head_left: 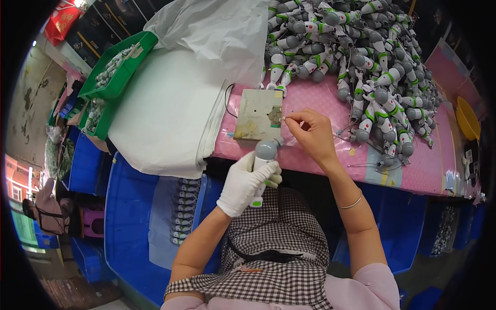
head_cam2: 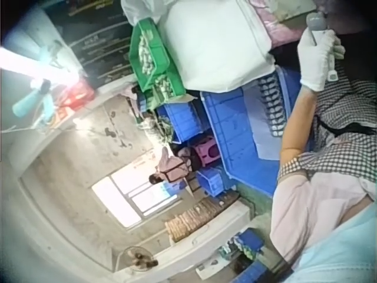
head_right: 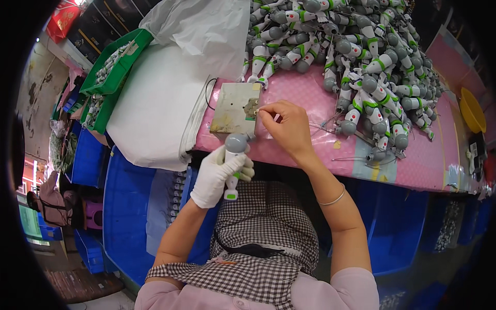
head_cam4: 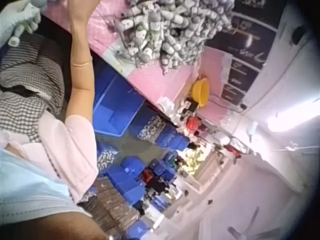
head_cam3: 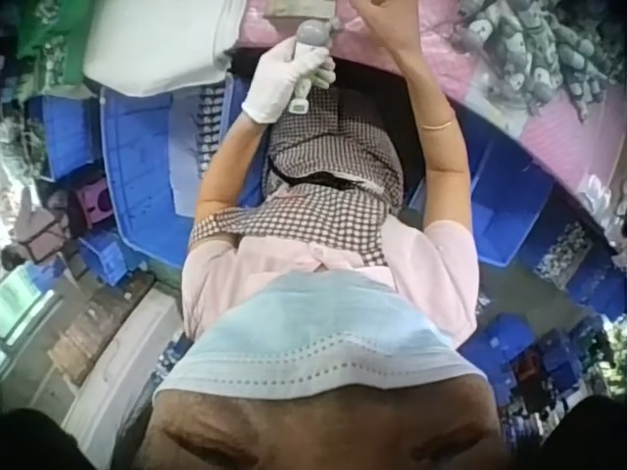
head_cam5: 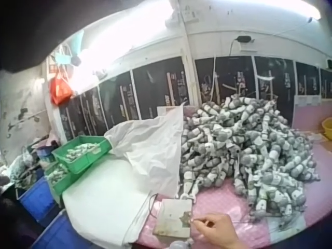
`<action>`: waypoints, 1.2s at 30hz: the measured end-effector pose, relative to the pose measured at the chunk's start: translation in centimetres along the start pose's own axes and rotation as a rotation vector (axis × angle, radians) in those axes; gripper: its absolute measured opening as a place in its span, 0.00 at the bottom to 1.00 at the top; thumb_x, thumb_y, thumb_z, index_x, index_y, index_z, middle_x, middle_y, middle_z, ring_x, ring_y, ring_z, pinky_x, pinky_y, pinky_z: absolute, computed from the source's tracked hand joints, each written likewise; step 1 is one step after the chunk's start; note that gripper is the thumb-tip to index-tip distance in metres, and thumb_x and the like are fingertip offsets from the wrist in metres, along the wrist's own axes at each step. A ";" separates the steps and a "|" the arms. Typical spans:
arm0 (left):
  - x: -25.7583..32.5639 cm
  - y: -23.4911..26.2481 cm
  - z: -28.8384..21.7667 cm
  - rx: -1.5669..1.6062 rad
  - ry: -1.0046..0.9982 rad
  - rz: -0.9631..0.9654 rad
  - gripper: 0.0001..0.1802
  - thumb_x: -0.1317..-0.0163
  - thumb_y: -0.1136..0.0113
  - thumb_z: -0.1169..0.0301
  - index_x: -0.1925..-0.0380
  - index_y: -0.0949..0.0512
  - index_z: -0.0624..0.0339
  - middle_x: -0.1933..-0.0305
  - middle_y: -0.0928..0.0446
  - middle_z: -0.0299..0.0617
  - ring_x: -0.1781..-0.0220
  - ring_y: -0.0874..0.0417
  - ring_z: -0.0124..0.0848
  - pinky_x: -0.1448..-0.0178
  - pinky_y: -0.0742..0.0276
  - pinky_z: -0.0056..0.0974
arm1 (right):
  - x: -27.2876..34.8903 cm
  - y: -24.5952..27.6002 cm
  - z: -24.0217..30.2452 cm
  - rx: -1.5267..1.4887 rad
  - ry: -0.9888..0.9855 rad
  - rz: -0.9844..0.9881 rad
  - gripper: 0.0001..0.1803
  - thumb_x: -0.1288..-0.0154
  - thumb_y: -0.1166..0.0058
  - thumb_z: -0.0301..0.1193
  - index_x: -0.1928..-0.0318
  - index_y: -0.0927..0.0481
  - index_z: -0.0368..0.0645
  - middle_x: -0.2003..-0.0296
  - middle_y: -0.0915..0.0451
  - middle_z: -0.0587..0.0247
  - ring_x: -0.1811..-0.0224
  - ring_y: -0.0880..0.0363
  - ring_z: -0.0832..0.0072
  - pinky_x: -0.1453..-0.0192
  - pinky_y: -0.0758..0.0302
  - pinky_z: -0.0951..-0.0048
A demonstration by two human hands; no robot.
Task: Assembling small plastic bear figurines using a stationary assembly jig and placing finished units into a blue bin.
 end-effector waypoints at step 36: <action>10.4 17.3 -1.9 0.101 -0.285 -0.747 0.16 0.44 0.39 0.69 0.58 0.30 0.61 0.73 0.30 0.34 0.78 0.31 0.22 0.73 0.34 0.27 | -11.6 -1.5 -4.5 0.325 -0.075 0.070 0.29 0.40 0.44 0.43 0.45 0.31 0.36 0.64 0.19 0.57 0.66 0.21 0.73 0.61 0.27 0.72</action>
Point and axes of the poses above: each hand's wrist, its own x-axis away from the middle knuckle, its own y-axis out of the back of the hand, z = x × y, the point moved 8 cm from there along -x, towards the middle knuckle
